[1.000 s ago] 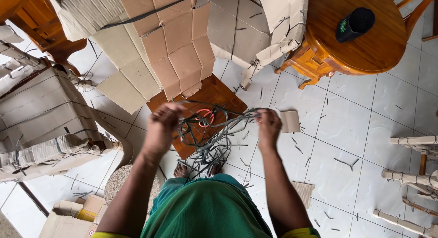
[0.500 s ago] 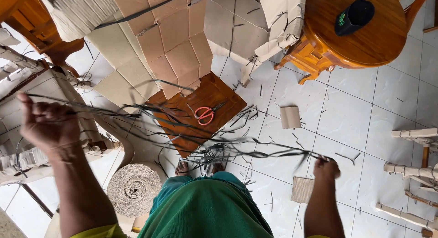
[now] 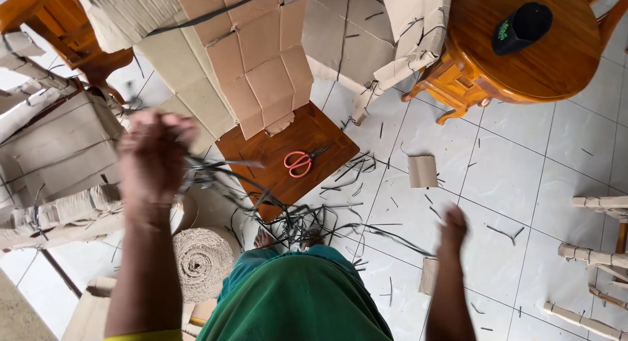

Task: Tying plastic strings around cardboard-wrapped furniture to secure the packaging for transport.

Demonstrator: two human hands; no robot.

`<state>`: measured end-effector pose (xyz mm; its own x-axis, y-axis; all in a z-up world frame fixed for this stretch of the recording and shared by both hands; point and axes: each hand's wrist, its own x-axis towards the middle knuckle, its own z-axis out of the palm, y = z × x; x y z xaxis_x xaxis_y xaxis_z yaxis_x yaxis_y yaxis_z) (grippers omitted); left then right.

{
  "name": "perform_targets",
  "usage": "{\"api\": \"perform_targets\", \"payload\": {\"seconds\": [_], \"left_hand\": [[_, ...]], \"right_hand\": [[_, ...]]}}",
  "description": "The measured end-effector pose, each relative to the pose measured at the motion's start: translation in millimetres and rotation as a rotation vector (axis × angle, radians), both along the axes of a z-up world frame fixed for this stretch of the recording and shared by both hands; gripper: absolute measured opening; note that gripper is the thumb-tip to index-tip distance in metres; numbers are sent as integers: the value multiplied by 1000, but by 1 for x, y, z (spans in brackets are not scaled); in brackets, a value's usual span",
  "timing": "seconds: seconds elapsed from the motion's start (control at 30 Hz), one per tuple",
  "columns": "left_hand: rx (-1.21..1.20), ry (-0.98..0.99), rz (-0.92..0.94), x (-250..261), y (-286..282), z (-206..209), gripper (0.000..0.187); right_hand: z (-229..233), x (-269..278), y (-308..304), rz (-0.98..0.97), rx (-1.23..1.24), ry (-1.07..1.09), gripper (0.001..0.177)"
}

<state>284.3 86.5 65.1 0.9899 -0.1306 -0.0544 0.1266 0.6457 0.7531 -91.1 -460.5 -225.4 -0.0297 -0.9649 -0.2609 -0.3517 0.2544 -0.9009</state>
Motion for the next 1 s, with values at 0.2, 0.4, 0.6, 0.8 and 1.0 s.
{"api": "perform_targets", "payload": {"seconds": [0.2, 0.4, 0.6, 0.8, 1.0], "left_hand": [[-237, 207, -279, -32, -88, 22, 14], [-301, 221, -330, -41, -117, 24, 13], [647, 39, -235, -70, -96, -32, 50], [528, 298, -533, -106, -107, -23, 29], [258, 347, -427, -108, -111, -18, 35]], "right_hand": [[215, 191, 249, 1370, 75, -467, 59], [249, 245, 301, 1597, -76, -514, 24], [245, 241, 291, 1300, 121, -561, 25], [259, 228, 292, 1271, 203, -558, 24], [244, 216, 278, 981, 147, -616, 29]]}}
